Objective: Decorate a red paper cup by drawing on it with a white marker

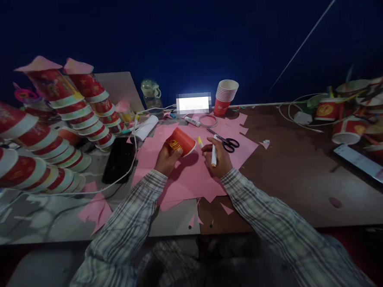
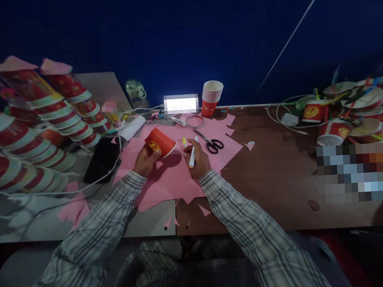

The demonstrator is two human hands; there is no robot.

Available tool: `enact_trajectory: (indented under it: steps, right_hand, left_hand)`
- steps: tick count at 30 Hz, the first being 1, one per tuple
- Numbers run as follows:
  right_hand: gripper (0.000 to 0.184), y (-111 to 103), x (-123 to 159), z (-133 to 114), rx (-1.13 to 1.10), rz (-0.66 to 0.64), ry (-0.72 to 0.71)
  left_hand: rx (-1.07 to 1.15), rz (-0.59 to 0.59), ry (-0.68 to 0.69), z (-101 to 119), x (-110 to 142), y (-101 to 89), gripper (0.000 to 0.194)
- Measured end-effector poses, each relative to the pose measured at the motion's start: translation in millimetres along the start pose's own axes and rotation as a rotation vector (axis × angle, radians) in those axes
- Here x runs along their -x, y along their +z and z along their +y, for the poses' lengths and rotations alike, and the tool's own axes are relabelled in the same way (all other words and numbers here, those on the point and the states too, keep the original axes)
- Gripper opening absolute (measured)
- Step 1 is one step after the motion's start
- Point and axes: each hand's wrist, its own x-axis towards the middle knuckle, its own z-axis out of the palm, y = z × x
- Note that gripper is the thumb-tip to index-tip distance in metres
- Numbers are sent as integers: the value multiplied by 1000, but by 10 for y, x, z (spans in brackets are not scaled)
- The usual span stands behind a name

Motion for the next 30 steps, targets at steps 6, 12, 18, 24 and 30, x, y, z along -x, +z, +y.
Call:
enact_trajectory:
  steps: [6,12,18,24,30]
  right_hand:
    - [46,-4,-14,11,5,13,-2]
    - [46,-5,-6,-15,-32,6,-15]
    - [43,2,-23,-9,12,27,-13]
    - [42,-1,-15,1,47,15,-58]
    - [44,-6,2,64,71,-8,-18]
  left_hand:
    - [174,-16,-72,43,-27,28,73]
    - [311,-121,-139,250,69,51,70]
    - [256,-254,-145,474,237,-4,76]
    - [197,-165,-166,626,544,-178,77]
    - [-169,9,-37,1199,964,-472,78]
